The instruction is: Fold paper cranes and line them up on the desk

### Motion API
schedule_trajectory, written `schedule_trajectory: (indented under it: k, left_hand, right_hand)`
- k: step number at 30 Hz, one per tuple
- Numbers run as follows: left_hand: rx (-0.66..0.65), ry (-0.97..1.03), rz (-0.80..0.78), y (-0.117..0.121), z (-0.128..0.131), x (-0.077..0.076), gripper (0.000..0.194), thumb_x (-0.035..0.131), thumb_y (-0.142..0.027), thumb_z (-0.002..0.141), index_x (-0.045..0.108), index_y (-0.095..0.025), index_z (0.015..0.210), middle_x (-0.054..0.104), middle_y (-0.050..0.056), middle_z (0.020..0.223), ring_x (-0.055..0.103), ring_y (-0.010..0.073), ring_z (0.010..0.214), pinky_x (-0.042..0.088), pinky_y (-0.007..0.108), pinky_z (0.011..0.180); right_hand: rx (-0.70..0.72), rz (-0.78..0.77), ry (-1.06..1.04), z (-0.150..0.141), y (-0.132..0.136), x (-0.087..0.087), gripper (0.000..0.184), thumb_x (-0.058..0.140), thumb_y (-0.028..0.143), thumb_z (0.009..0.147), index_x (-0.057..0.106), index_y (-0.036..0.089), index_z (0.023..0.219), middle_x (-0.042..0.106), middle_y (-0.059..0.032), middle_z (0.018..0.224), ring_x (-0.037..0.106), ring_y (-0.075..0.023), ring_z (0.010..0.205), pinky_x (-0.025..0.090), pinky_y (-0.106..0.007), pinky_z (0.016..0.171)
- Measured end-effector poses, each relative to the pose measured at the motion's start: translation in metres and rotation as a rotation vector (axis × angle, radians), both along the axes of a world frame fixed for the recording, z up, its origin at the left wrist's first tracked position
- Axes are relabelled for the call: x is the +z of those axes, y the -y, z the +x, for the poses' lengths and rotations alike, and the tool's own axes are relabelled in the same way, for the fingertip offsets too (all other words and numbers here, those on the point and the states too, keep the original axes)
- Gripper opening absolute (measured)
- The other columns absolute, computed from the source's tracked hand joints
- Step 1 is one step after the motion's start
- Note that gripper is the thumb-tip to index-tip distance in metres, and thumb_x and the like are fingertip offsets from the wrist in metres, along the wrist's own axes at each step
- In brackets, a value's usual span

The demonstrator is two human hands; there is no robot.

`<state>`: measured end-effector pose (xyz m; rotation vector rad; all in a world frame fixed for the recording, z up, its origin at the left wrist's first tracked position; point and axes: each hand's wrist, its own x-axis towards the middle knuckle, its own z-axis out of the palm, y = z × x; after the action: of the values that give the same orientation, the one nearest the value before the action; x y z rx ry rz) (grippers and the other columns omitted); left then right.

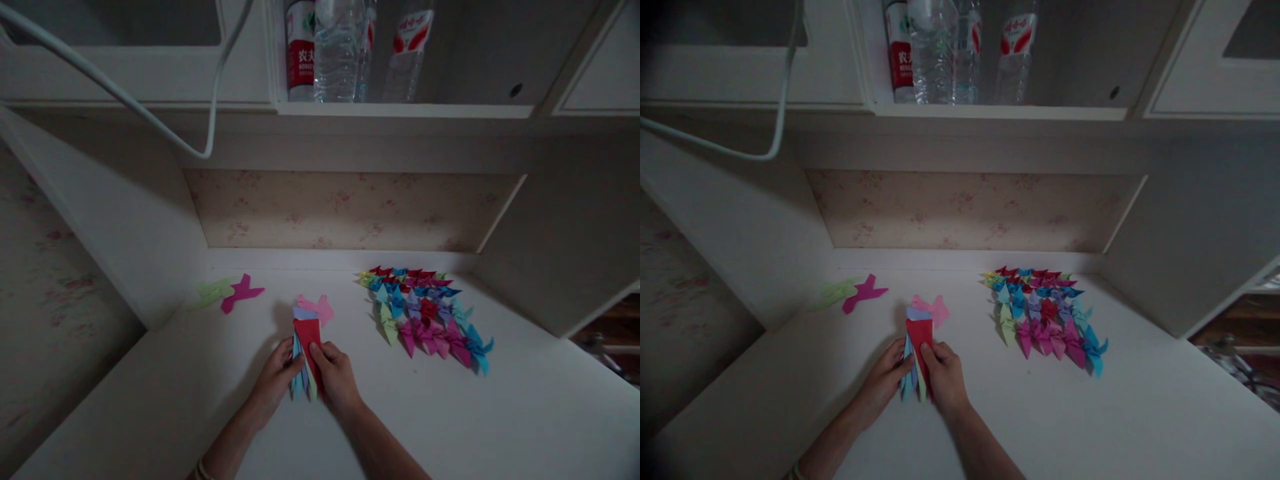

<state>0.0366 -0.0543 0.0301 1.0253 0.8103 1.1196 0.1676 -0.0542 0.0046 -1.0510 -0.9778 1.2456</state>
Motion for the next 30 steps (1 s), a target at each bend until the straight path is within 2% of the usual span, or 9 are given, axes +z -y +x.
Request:
schedule_trajectory:
  k: [3,5,8,10,13,20,22,26,30]
  left_hand:
    - [-0.014,0.002,-0.025,0.001,0.0,0.001,0.044,0.07,-0.031,0.075,0.058,-0.019,0.116,0.067,0.01,0.11,0.064,0.0241,0.096,0.05,0.032,0.081]
    - [-0.011,0.008,-0.042,0.002,0.001,0.001,0.045,0.071,-0.032,0.074,0.058,-0.02,0.116,0.068,0.009,0.109,0.065,0.0234,0.094,0.05,0.031,0.079]
    - [-0.002,0.026,-0.058,0.001,0.001,0.001,0.041,0.069,-0.031,0.076,0.058,-0.021,0.114,0.067,0.008,0.109,0.065,0.0219,0.095,0.05,0.029,0.078]
    - [-0.005,0.044,-0.085,0.0,0.002,0.0,0.039,0.067,-0.031,0.078,0.057,-0.022,0.115,0.066,0.007,0.11,0.064,0.0214,0.095,0.05,0.028,0.076]
    - [-0.017,0.074,-0.133,0.0,0.002,-0.003,0.04,0.066,-0.034,0.079,0.055,-0.023,0.116,0.066,0.006,0.109,0.064,0.0208,0.093,0.05,0.028,0.073]
    - [-0.019,0.06,-0.162,0.0,0.0,-0.006,0.045,0.064,-0.036,0.08,0.05,-0.023,0.121,0.067,0.006,0.102,0.066,0.018,0.077,0.049,0.024,0.057]
    - [-0.007,0.068,-0.138,0.0,0.001,-0.004,0.045,0.065,-0.033,0.079,0.051,-0.022,0.121,0.066,0.007,0.104,0.066,0.0185,0.081,0.05,0.025,0.061]
    - [0.049,0.086,-0.084,-0.001,0.002,0.001,0.045,0.07,-0.023,0.073,0.056,-0.021,0.116,0.067,0.007,0.107,0.064,0.0218,0.098,0.05,0.028,0.08]
    - [0.056,0.071,-0.104,0.0,0.003,0.004,0.046,0.071,-0.022,0.071,0.057,-0.022,0.115,0.067,0.006,0.109,0.063,0.0223,0.102,0.049,0.029,0.085]
  right_hand:
    - [0.034,-0.01,-0.146,-0.001,0.001,0.003,0.034,0.069,0.047,0.073,0.071,0.015,0.086,0.066,-0.0031,0.072,0.06,-0.0172,0.068,0.047,-0.028,0.064]
    - [0.016,-0.031,-0.234,-0.003,0.0,0.004,0.037,0.073,0.043,0.072,0.069,0.015,0.095,0.066,-0.0021,0.071,0.059,-0.0155,0.062,0.048,-0.028,0.061]
    - [-0.042,-0.057,-0.278,-0.003,-0.001,0.001,0.033,0.077,0.04,0.067,0.066,0.015,0.087,0.064,0.0,0.064,0.056,-0.0123,0.053,0.045,-0.024,0.053]
    - [-0.045,-0.049,-0.28,-0.003,-0.002,-0.003,0.031,0.077,0.039,0.068,0.064,0.016,0.082,0.065,-0.0006,0.066,0.057,-0.0125,0.054,0.046,-0.024,0.053]
    - [-0.045,-0.031,-0.272,-0.003,-0.003,-0.008,0.03,0.075,0.04,0.07,0.061,0.016,0.083,0.067,-0.002,0.072,0.06,-0.014,0.059,0.047,-0.026,0.056]
    - [-0.018,-0.021,-0.282,-0.004,-0.003,-0.008,0.028,0.073,0.041,0.073,0.059,0.018,0.083,0.065,0.001,0.067,0.057,-0.0126,0.054,0.043,-0.024,0.052]
    - [-0.017,-0.002,-0.259,-0.004,-0.003,-0.007,0.028,0.073,0.039,0.073,0.059,0.018,0.082,0.065,0.0013,0.068,0.056,-0.0115,0.056,0.043,-0.023,0.053]
    - [-0.024,0.037,-0.188,-0.004,-0.003,-0.006,0.029,0.075,0.04,0.07,0.06,0.017,0.081,0.063,0.001,0.068,0.054,-0.011,0.057,0.041,-0.023,0.056]
    - [-0.047,0.051,-0.112,-0.004,-0.002,-0.005,0.03,0.075,0.042,0.069,0.059,0.017,0.076,0.057,0.0035,0.062,0.047,-0.0096,0.054,0.036,-0.022,0.051]
